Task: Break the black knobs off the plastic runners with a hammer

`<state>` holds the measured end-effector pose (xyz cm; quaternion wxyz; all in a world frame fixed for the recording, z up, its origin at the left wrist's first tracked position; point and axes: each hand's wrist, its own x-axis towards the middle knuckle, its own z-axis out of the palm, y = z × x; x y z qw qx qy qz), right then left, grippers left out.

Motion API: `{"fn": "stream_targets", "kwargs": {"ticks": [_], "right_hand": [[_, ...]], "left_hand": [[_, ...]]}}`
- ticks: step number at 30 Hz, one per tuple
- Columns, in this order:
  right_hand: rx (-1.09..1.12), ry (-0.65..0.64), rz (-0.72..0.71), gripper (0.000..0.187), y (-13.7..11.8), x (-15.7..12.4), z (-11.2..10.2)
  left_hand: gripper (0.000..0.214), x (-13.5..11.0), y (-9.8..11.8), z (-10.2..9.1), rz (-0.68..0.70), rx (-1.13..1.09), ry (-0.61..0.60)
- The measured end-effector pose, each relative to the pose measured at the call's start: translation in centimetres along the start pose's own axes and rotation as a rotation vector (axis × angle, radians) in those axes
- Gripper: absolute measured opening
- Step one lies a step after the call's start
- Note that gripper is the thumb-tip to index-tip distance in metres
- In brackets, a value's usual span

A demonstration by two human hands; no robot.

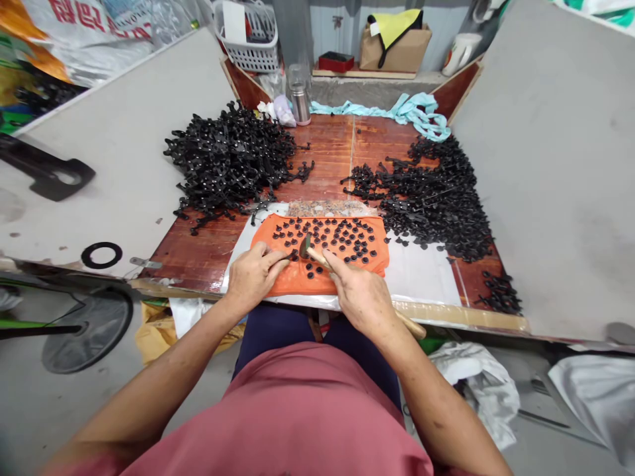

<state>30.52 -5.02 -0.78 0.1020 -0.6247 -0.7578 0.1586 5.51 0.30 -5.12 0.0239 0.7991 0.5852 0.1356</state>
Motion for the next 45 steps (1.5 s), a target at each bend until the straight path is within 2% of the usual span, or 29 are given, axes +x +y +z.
{"fn": "stream_targets", "kwargs": {"ticks": [4,7,9,13,16,21,25,29,33,37,42,45], "right_hand": [[-0.025,0.003,-0.009,0.054,-0.6,0.2,-0.6],[0.006,0.090,-0.068,0.055,-1.3,0.4,-0.7],[-0.027,0.125,-0.092,0.056,-1.7,0.6,-0.4],[-0.180,0.051,-0.093,0.054,-1.9,0.7,0.3],[-0.143,0.127,-0.083,0.056,-2.0,0.6,0.5],[-0.216,-0.001,-0.105,0.060,-2.3,0.9,0.6],[-0.184,0.058,-0.076,0.059,-2.4,1.1,0.5],[-0.272,-0.047,-0.088,0.064,-2.4,1.1,0.1],[-0.197,0.041,-0.091,0.060,-2.4,1.1,0.0],[-0.267,-0.057,-0.083,0.065,-2.5,1.1,0.1],[-0.222,0.002,-0.079,0.061,-2.8,1.1,0.0],[-0.257,-0.050,-0.075,0.062,-3.0,1.3,0.3]], "left_hand": [[0.034,0.1,-0.1,-0.2,0.018,0.018,-0.014],[0.035,0.3,-0.1,-0.1,0.025,0.019,-0.010],[0.035,0.3,-0.2,0.1,0.036,0.019,0.011],[0.034,0.2,-0.4,0.5,0.069,0.023,0.061],[0.034,0.1,-0.5,0.7,0.088,0.009,0.101],[0.031,0.0,-0.6,1.0,0.087,0.024,0.096],[0.032,0.0,-0.5,0.8,0.071,0.043,0.097],[0.032,-0.1,-0.2,0.5,0.075,0.094,0.087],[0.034,-0.3,0.1,0.2,0.074,0.134,0.095],[0.034,-0.3,0.3,0.2,0.075,0.142,0.109],[0.034,-0.4,0.3,0.4,0.071,0.101,0.116],[0.033,-0.4,0.4,0.4,0.057,0.100,0.102]]}}
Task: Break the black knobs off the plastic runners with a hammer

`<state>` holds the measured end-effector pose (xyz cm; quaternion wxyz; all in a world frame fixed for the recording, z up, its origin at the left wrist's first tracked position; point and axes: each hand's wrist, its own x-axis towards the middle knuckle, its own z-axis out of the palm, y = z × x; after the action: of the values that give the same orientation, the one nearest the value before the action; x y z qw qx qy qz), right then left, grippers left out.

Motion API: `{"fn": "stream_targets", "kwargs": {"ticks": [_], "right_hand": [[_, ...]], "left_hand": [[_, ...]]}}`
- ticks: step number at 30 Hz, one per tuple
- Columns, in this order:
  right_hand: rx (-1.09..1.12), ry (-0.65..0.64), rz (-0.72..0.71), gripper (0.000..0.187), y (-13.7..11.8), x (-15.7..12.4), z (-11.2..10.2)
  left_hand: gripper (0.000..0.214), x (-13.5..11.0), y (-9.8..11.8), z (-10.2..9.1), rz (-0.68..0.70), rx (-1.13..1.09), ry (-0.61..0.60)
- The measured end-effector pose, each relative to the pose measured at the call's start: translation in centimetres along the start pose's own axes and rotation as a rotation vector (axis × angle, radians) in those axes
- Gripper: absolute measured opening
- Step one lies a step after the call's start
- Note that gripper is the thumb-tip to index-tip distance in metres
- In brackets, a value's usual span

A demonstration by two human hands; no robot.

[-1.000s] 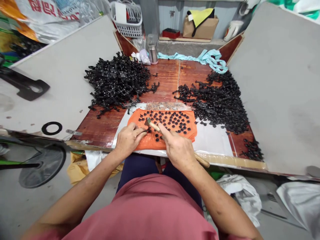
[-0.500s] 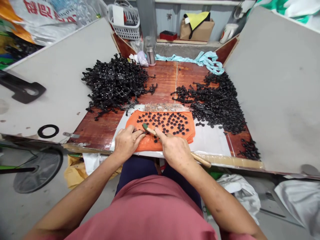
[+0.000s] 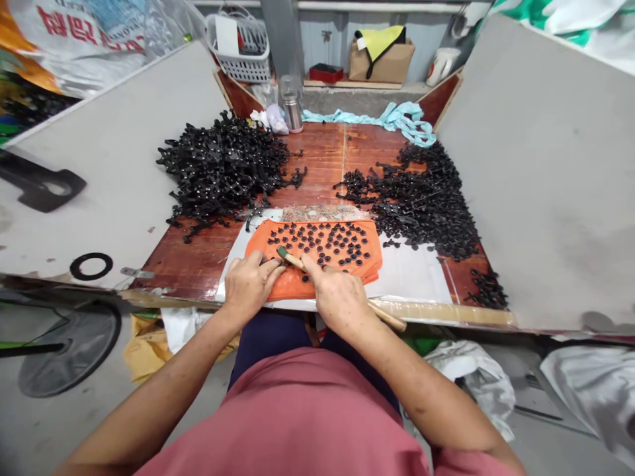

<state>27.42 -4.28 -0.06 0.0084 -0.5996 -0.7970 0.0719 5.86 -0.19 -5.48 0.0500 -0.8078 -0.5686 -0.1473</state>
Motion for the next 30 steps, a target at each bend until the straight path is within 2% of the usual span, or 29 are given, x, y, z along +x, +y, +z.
{"fn": "stream_targets", "kwargs": {"ticks": [2,4,8,10,12,16,19,22,27,30], "right_hand": [[0.042,0.004,-0.016,0.059,0.1,0.1,0.0],[0.178,0.066,-0.014,0.056,0.6,0.0,-0.2],[0.502,0.250,0.026,0.054,2.5,-1.3,-0.9],[0.546,0.273,0.047,0.053,3.4,-2.3,-0.8],[0.523,0.244,0.073,0.054,3.9,-3.2,-0.4],[0.422,0.184,0.078,0.058,3.8,-4.2,0.6],[0.379,0.140,0.062,0.058,3.2,-4.2,0.8],[0.359,0.118,0.013,0.055,2.4,-4.0,0.2],[0.339,0.222,-0.029,0.056,0.9,-3.8,-1.2],[0.220,0.139,-0.010,0.058,0.2,-3.6,-0.7]], "left_hand": [[0.032,0.1,-0.1,-0.1,-0.016,-0.012,-0.016],[0.029,0.2,-0.4,-0.2,-0.047,-0.077,-0.027],[0.026,0.5,-1.6,-0.6,-0.137,-0.445,-0.027],[0.026,0.6,-2.2,-1.1,-0.164,-0.622,-0.038],[0.027,0.3,-2.5,-1.8,-0.167,-0.692,-0.070],[0.031,-1.1,-1.7,-2.4,-0.120,-0.552,-0.099],[0.031,-2.4,-0.7,-1.8,-0.098,-0.324,-0.089],[0.030,-3.1,0.0,-1.0,-0.073,-0.162,-0.079],[0.033,-3.3,0.3,-0.7,-0.046,-0.054,-0.047],[0.034,-3.4,0.5,-0.9,-0.037,-0.013,-0.043]]}}
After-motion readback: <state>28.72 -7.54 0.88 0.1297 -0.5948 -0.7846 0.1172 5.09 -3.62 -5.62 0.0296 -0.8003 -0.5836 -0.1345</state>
